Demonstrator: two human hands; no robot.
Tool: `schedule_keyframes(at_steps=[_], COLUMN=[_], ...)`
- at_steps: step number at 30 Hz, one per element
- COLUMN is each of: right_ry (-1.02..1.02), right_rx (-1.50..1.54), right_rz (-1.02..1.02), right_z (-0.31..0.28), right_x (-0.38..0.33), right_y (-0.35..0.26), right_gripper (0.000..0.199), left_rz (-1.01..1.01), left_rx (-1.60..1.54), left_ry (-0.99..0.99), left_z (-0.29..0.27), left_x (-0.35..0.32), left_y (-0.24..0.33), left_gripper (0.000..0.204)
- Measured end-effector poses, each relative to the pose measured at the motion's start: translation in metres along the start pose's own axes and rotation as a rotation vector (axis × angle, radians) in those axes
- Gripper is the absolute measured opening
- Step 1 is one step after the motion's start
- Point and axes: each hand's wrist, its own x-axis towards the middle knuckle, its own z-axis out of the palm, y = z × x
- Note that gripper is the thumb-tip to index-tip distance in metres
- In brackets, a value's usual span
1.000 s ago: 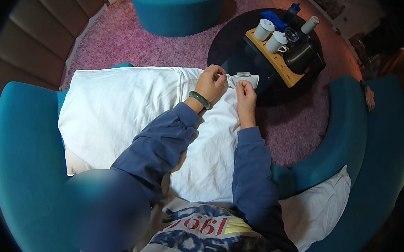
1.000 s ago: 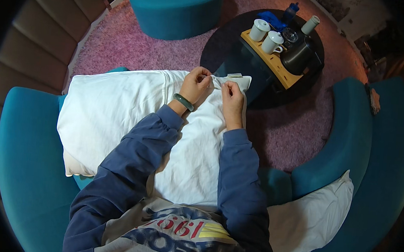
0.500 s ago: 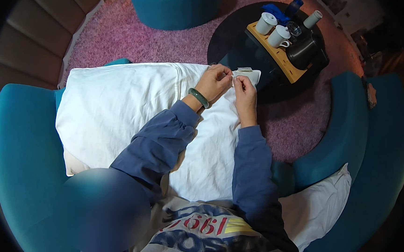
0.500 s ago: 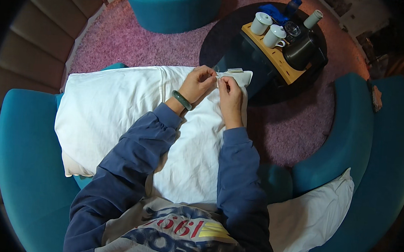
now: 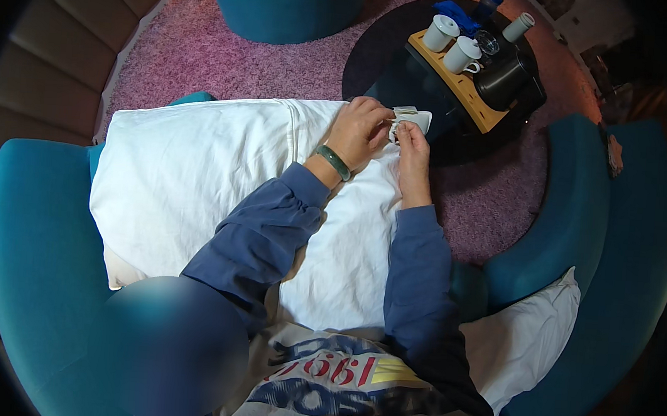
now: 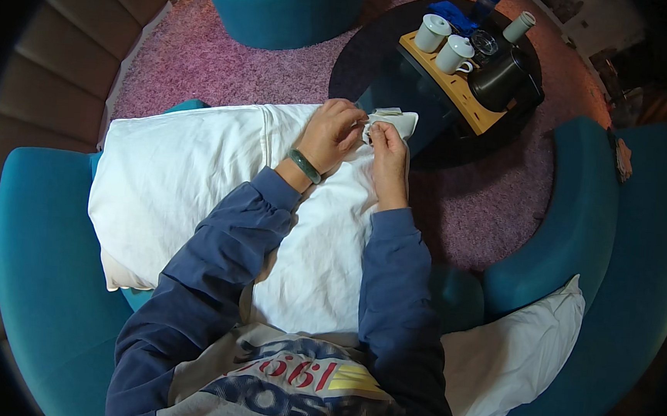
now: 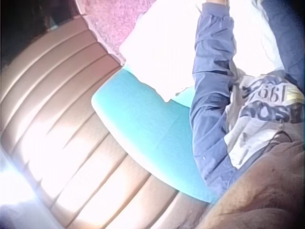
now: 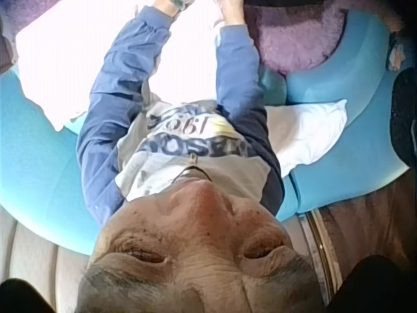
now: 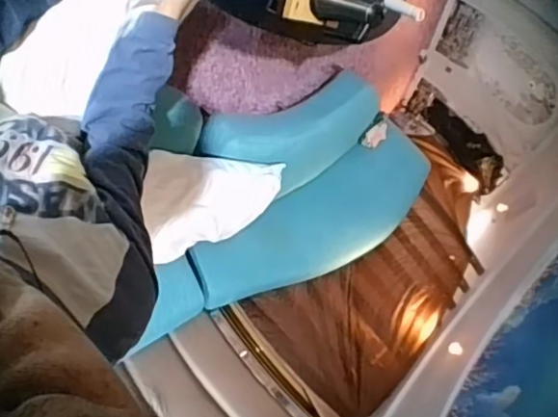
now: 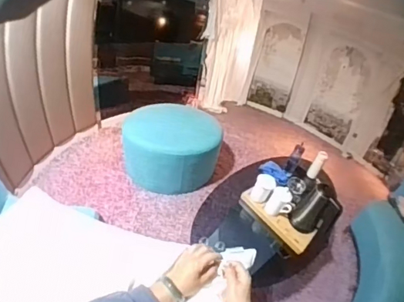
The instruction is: The person inserts a white pillow into a white pillowcase while seated on a teal sofa. They repeatedly adjust the corners and edges, pull the fabric over the pillow, and smooth the surface to fit the case.
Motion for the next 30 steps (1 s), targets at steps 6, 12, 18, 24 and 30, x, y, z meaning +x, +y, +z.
schedule_keyframes(at_steps=[6, 12, 18, 24, 30], right_ry=[-0.010, -0.034, -0.061, -0.004, -0.010], right_rx=[0.013, -0.067, -0.089, -0.069, -0.013], right_rz=[-0.005, 0.000, -0.009, -0.013, -0.027], right_z=[0.000, -0.001, 0.003, 0.000, 0.000], right_x=[0.003, 0.001, 0.003, 0.006, 0.006], right_y=[0.006, 0.001, 0.001, 0.010, 0.010], right_gripper=[0.027, 0.025, 0.023, 0.026, 0.025], left_rz=[0.211, -0.009, -0.525, -0.046, 0.110], left_rx=[0.179, 0.175, -0.450, -0.102, 0.131], left_ry=[0.002, -0.025, -0.049, -0.077, -0.116], left_z=[-0.002, 0.001, 0.012, 0.001, -0.008], left_x=[0.004, -0.001, -0.007, 0.001, 0.005], left_y=[0.000, -0.003, -0.009, -0.004, 0.006], left_gripper=[0.018, 0.015, 0.013, 0.013, 0.013])
